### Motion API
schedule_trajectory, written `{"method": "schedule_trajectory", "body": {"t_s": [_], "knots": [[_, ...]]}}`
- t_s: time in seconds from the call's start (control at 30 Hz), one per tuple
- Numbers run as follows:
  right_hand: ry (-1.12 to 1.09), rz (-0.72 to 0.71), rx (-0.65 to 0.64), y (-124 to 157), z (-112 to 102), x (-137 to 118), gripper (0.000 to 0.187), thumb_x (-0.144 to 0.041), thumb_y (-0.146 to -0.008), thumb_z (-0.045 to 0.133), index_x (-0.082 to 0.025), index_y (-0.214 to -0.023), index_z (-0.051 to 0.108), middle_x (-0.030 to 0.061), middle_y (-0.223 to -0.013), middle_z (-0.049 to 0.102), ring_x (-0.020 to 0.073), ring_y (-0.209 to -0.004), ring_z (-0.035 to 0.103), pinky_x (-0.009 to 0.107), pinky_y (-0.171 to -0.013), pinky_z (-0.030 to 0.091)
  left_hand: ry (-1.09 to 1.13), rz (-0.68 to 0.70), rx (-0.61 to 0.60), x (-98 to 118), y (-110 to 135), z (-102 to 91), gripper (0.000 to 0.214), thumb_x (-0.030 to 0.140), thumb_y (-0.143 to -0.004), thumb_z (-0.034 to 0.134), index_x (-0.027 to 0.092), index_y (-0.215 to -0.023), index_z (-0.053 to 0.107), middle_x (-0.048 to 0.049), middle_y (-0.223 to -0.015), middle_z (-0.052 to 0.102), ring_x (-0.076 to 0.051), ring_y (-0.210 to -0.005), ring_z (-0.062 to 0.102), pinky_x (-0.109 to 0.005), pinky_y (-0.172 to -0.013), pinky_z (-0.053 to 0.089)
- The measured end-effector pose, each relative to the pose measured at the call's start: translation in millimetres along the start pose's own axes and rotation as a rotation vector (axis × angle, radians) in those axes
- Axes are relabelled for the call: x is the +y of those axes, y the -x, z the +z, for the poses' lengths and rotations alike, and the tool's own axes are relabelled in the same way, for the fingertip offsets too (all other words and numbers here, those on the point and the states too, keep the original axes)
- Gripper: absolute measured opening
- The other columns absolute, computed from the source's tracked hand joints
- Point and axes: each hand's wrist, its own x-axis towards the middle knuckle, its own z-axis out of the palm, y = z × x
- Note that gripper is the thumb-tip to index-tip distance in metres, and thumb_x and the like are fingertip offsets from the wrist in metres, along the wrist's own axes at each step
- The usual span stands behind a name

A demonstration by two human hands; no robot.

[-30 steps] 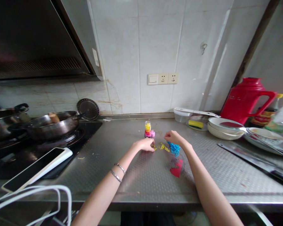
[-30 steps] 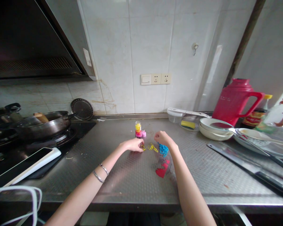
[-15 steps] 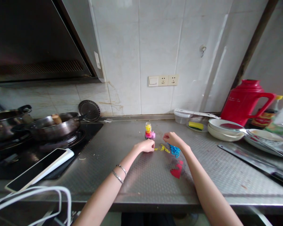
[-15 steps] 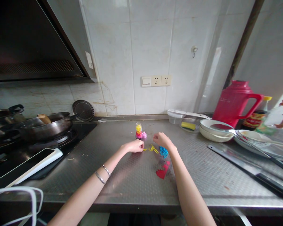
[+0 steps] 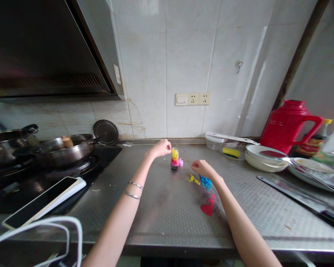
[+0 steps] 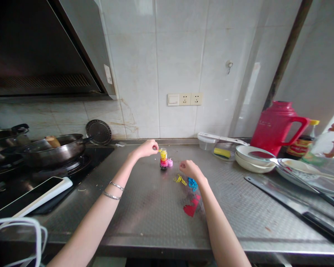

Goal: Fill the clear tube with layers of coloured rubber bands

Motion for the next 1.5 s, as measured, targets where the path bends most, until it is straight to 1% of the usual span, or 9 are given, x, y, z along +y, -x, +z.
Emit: {"method": "schedule_trajectory", "body": {"t_s": [0.17, 0.33, 0.53, 0.73, 0.9, 1.0, 1.07, 1.27, 1.5], "knots": [[0.009, 0.024, -0.008, -1, 2, -2, 0.021, -0.023, -0.073, 0.048, -0.015, -0.076, 0.067, 0.0037, -0.069, 0.064, 0.0103, -0.061, 0.052, 0.018, -0.055, 0.032, -0.120, 0.029, 0.008, 2, -24, -2.0, 0.015, 0.018, -0.069, 0.056, 0.013, -0.077, 0.068, -0.0089, -0.089, 0.062, -0.014, -0.071, 0.056, -0.020, -0.063, 0.040], [0.009, 0.024, -0.018, -2, 6, -3, 0.021, -0.024, -0.074, 0.048, -0.016, -0.076, 0.067, 0.0039, -0.071, 0.065, 0.0100, -0.062, 0.054, 0.017, -0.055, 0.033, -0.103, -0.015, -0.102, 2, -38, 2.2, 0.015, 0.014, -0.067, 0.056, 0.013, -0.074, 0.069, -0.0075, -0.076, 0.066, -0.012, -0.063, 0.056, -0.020, -0.058, 0.039], [0.022, 0.007, -0.011, -4, 8, -3, 0.019, -0.023, -0.075, 0.049, -0.017, -0.074, 0.066, 0.0028, -0.068, 0.064, 0.0098, -0.061, 0.055, 0.017, -0.055, 0.033, 0.043, -0.056, -0.166, -5, -45, 7.4, 0.016, 0.012, -0.062, 0.057, 0.012, -0.072, 0.070, -0.0064, -0.071, 0.067, -0.011, -0.058, 0.055, -0.020, -0.054, 0.037], [0.028, 0.018, -0.013, -2, 5, -7, 0.019, -0.025, -0.075, 0.049, -0.018, -0.076, 0.067, 0.0027, -0.071, 0.065, 0.0106, -0.064, 0.055, 0.017, -0.055, 0.033, 0.272, -0.064, -0.113, -6, -44, 10.1, 0.017, 0.018, -0.062, 0.057, 0.010, -0.069, 0.070, -0.0035, -0.066, 0.066, -0.013, -0.062, 0.055, -0.021, -0.059, 0.039], [-0.002, 0.037, -0.004, -2, 3, -6, 0.019, -0.023, -0.073, 0.050, -0.017, -0.076, 0.068, 0.0028, -0.072, 0.066, 0.0115, -0.067, 0.057, 0.017, -0.057, 0.035, 0.414, -0.052, 0.058, -12, -35, 14.6, 0.024, 0.024, -0.071, 0.051, 0.009, -0.076, 0.069, -0.0061, -0.079, 0.068, -0.015, -0.075, 0.058, -0.023, -0.069, 0.042], [-0.080, 0.003, -0.034, -3, 1, -1, 0.020, -0.020, -0.070, 0.051, -0.016, -0.080, 0.068, 0.0034, -0.075, 0.068, 0.0125, -0.070, 0.058, 0.017, -0.060, 0.039, 0.486, -0.108, 0.207, -22, -21, 29.2, 0.026, 0.026, -0.075, 0.048, 0.010, -0.079, 0.068, -0.0078, -0.086, 0.068, -0.015, -0.081, 0.058, -0.025, -0.073, 0.043], [-0.091, -0.003, -0.077, -3, -1, 1, 0.021, -0.019, -0.068, 0.053, -0.016, -0.081, 0.069, 0.0041, -0.077, 0.068, 0.0132, -0.071, 0.059, 0.018, -0.061, 0.040, 0.519, -0.168, 0.257, -30, -9, 44.1, 0.026, 0.028, -0.075, 0.049, 0.010, -0.081, 0.067, -0.0077, -0.086, 0.068, -0.015, -0.081, 0.058, -0.025, -0.072, 0.044], [0.014, 0.038, -0.193, -4, 3, 1, 0.025, -0.034, -0.064, 0.064, -0.019, -0.083, 0.069, 0.0043, -0.080, 0.067, 0.0142, -0.070, 0.060, 0.020, -0.059, 0.041, 0.617, -0.393, 0.205, -47, 25, 82.3, 0.032, 0.035, -0.077, 0.050, 0.008, -0.082, 0.065, -0.0032, -0.064, 0.060, -0.009, -0.057, 0.050, -0.018, -0.050, 0.035], [0.137, 0.081, -0.210, 1, 3, -6, 0.036, -0.048, -0.056, 0.068, -0.022, -0.080, 0.068, 0.0044, -0.079, 0.067, 0.0162, -0.070, 0.060, 0.022, -0.054, 0.038, 0.713, -0.481, 0.149, -37, 37, 89.4, 0.029, 0.033, -0.078, 0.050, 0.009, -0.091, 0.062, 0.0017, -0.058, 0.052, -0.005, -0.044, 0.037, -0.017, -0.042, 0.027]]}}
